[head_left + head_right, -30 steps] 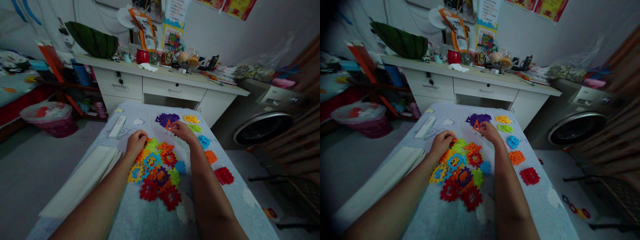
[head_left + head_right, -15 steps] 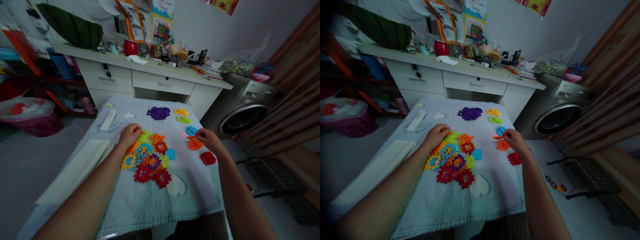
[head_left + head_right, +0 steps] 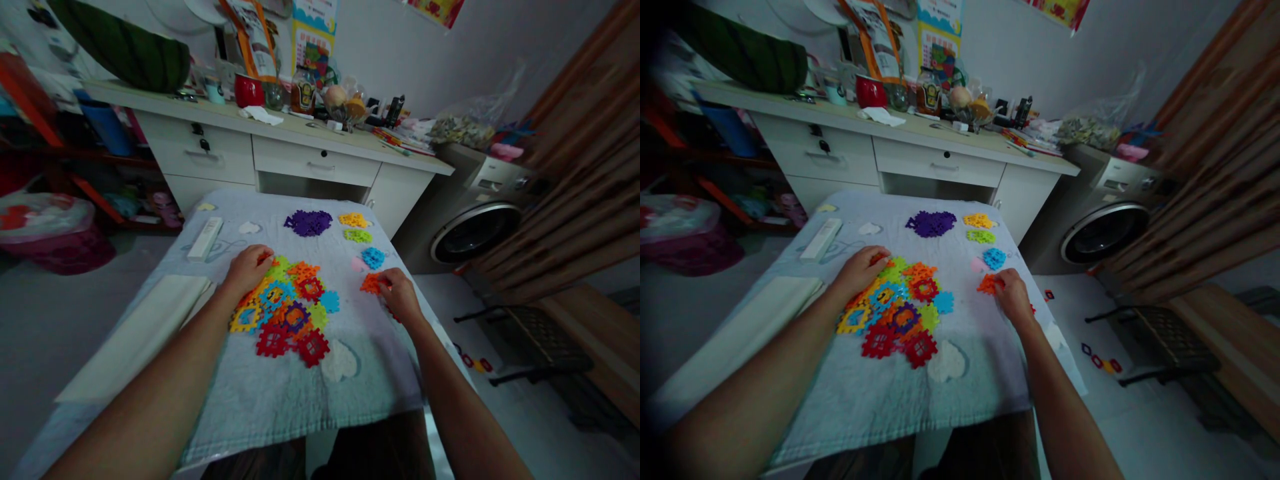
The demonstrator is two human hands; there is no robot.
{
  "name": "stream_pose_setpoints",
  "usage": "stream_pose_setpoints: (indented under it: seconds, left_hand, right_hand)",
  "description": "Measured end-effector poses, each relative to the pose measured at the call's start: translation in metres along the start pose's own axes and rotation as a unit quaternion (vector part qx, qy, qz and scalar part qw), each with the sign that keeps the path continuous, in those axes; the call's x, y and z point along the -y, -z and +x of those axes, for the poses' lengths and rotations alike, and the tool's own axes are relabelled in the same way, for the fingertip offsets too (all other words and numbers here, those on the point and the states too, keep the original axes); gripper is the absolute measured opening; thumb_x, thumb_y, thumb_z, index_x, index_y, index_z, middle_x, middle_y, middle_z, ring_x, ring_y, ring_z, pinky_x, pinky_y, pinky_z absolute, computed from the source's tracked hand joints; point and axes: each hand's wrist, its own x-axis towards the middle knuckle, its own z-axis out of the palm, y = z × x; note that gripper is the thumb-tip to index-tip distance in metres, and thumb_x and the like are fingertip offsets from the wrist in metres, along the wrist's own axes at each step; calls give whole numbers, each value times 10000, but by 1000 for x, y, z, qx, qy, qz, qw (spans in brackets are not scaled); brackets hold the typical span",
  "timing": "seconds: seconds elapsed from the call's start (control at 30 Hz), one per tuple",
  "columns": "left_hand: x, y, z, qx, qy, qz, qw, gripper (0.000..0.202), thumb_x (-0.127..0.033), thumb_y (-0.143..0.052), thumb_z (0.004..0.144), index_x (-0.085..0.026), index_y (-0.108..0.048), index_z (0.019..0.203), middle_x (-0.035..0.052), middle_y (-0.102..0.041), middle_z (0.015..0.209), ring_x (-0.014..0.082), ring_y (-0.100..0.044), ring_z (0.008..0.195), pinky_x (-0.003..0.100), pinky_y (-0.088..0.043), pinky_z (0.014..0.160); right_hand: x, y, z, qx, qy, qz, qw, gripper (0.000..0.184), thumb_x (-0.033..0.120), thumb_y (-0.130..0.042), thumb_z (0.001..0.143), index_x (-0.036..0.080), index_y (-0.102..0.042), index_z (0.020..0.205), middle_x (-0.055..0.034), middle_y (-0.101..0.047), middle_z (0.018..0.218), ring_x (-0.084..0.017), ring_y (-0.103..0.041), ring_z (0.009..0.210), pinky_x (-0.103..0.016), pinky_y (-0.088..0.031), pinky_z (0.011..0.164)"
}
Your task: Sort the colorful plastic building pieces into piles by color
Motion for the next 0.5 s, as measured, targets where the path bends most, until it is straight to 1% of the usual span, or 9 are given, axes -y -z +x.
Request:
stream_pose_setpoints:
  seconds: [0.17,0.27,0.33,0.4,0.5]
  left_hand:
    - [0,0,-2,1,9,5,1000,332,-400,-468,805,-193,-675,964,97,-690,1061,248,-620,1020,368,-471,948]
    - [0,-2,-4,-7,30,-23,999,374,-418,-483,809,-192,-664,1045,91,-698,1075,236,-637,1006,349,-486,931]
    - [0,-3,-5,-17,44,-50,998,423,-435,-502,812,-193,-640,1130,86,-702,1098,224,-649,998,333,-497,914]
    - [-2,-3,-7,-23,55,-73,996,463,-450,-516,818,-192,-617,1188,84,-705,1115,216,-659,991,322,-503,897]
    - [-8,1,-9,-24,71,-101,992,446,-468,-503,838,-199,-626,1172,68,-720,1073,204,-668,950,306,-510,861]
  right_hand:
    - [-5,-1,-6,36,18,-49,998,207,108,-513,814,169,-706,852,-117,-680,1001,-233,-606,958,-371,-450,932]
    - [3,0,-5,38,41,-57,997,202,109,-516,833,170,-708,853,-117,-696,1012,-250,-599,1009,-397,-417,975]
    - [16,-3,-1,37,58,-40,997,181,123,-532,842,164,-703,887,-118,-697,1015,-253,-600,1019,-400,-417,973]
    - [35,-11,6,46,79,-13,996,163,140,-558,842,163,-694,928,-115,-696,1025,-252,-602,1025,-397,-423,969]
    - [68,-30,19,96,113,26,989,156,171,-589,851,171,-685,974,-106,-699,1047,-241,-608,1042,-392,-421,986]
